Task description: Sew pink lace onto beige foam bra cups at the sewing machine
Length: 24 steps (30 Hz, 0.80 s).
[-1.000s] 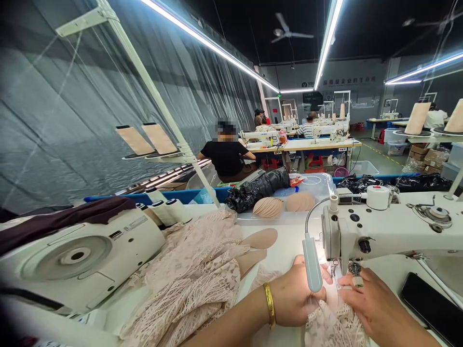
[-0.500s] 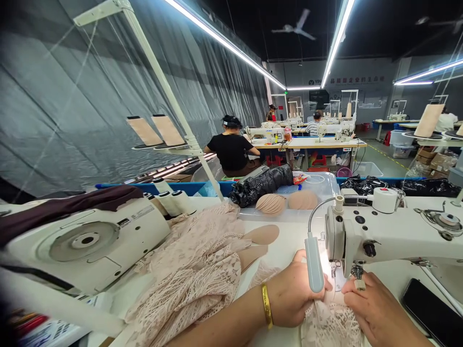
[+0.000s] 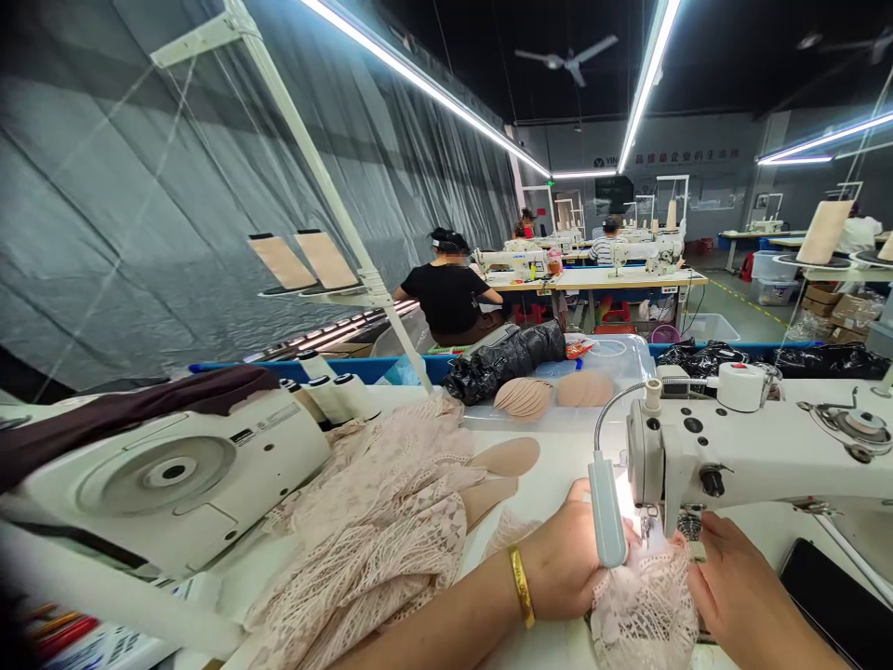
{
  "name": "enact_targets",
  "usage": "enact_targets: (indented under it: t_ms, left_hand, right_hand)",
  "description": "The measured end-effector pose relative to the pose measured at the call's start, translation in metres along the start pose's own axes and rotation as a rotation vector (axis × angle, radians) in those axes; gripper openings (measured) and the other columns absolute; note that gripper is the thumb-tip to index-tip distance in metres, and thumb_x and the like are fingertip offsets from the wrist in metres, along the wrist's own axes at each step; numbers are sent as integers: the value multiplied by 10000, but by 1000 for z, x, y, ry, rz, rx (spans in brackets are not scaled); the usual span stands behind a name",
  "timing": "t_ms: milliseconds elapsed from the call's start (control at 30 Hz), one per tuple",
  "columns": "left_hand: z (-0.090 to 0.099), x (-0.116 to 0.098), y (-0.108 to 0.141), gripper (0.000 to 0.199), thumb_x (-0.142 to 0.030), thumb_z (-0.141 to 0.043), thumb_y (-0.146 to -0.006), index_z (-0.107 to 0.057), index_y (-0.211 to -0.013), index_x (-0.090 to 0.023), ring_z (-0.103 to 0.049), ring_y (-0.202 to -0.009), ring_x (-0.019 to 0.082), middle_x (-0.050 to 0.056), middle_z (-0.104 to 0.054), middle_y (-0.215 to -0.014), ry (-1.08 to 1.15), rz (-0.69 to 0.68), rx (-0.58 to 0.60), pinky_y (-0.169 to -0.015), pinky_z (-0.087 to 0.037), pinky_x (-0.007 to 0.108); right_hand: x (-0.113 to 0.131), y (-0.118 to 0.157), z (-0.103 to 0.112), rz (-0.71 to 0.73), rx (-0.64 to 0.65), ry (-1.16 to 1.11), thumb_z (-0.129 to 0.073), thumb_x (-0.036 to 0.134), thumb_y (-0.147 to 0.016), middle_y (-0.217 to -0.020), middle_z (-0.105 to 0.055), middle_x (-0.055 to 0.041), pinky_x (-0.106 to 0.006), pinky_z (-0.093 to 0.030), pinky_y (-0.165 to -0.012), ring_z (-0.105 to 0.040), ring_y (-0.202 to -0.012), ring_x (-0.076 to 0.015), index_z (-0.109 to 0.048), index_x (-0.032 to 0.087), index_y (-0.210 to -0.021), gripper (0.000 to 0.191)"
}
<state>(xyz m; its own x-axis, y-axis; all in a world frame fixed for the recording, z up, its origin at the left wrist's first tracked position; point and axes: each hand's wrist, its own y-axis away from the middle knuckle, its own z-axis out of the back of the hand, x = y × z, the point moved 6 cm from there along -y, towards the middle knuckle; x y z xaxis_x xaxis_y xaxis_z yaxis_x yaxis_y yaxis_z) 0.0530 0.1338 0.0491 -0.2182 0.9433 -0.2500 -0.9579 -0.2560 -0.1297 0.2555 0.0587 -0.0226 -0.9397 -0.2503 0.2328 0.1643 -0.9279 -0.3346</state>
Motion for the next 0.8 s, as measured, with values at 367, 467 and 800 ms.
enact_targets:
  t_ms: [367, 467, 800]
  left_hand:
    - [11, -7, 12, 383, -442, -738, -871, -681, -1215, -283, -616, -1186, 366, 88, -719, -1284, -18, 113, 28, -1148, -181, 677]
    - [10, -11, 12, 610, -679, -746, -839, -688, -1260, -241, -609, -1147, 409, 161, -687, -1264, -96, 250, 62, -1098, -286, 677]
    - [6, -26, 15, 761, -802, -678, -802, -638, -1286, -216, -616, -1084, 390, 181, -664, -1267, -116, 266, 176, -998, -406, 567]
  right_hand:
    - [49, 1, 48, 383, -252, 63, -541, 197, -1015, -1239, -816, -80, -415, -649, -915, -790, -1065, -279, -525, 243, -1514, 502]
    - [68, -3, 44, 446, -227, 76, -630, 317, -1015, -1244, -813, -78, -411, -634, -918, -787, -1086, -283, -523, 232, -1470, 475]
    - [36, -2, 28, 327, -239, 129, -451, 83, -1001, -997, -799, -49, -388, -590, -866, -733, -856, -236, -712, 278, -1188, 376]
